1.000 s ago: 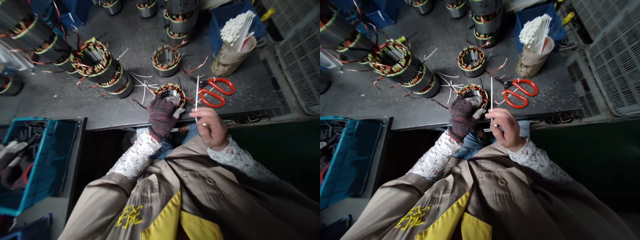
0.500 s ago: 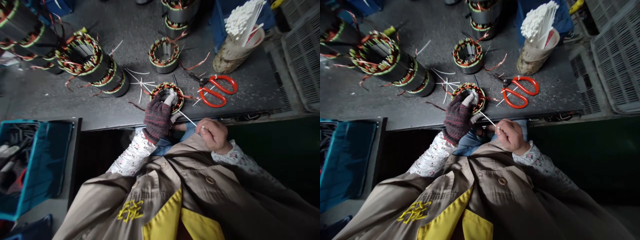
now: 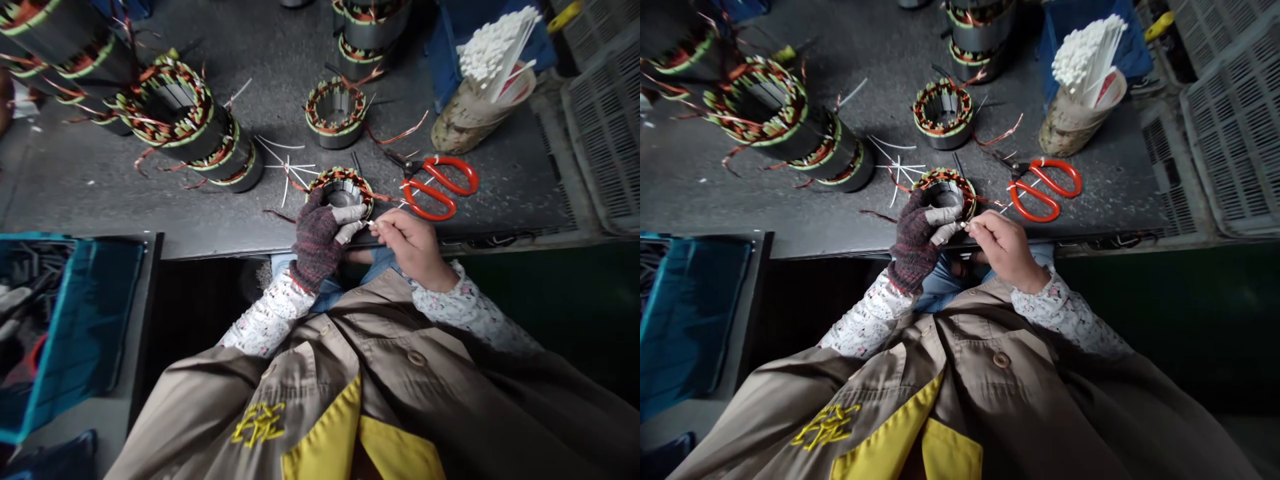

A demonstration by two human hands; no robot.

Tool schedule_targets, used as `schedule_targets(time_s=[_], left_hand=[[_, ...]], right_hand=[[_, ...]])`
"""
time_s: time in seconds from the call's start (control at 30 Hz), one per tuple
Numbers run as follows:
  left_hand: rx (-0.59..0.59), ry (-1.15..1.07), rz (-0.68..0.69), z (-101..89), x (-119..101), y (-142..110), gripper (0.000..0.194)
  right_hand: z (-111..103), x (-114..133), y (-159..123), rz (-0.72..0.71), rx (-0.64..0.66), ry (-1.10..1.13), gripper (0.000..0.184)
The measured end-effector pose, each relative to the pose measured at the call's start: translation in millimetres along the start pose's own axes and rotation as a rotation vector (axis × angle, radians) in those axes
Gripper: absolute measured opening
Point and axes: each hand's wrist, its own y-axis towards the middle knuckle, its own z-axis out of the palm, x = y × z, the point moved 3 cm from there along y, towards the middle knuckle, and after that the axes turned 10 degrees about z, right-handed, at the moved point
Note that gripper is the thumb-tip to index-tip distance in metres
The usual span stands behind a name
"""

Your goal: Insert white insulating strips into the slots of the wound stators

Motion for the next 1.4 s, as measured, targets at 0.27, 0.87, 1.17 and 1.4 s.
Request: schedule_targets(time_s=[0.27, 0.87, 1.17, 1.4], left_hand=[[0.101, 0.143, 0.066, -1.2, -3, 1, 0.024], [0.182, 0.128, 0.143, -5.3, -1, 2, 0.024], [0.081, 0.168, 0.194, -3.3, -5, 2, 0.020], [0.052, 0.167, 0.122, -1.4, -2, -3, 0.058]], right_hand=[[6, -2, 15, -0.091, -0.029, -0.238, 0.027], [6, 2, 18, -0.045, -0.037, -0.250, 0.027], [-25, 40, 8, -0.043, 0.190, 0.037, 0.033], [-21, 20, 4, 0.196, 0.420, 0.434, 0.042]])
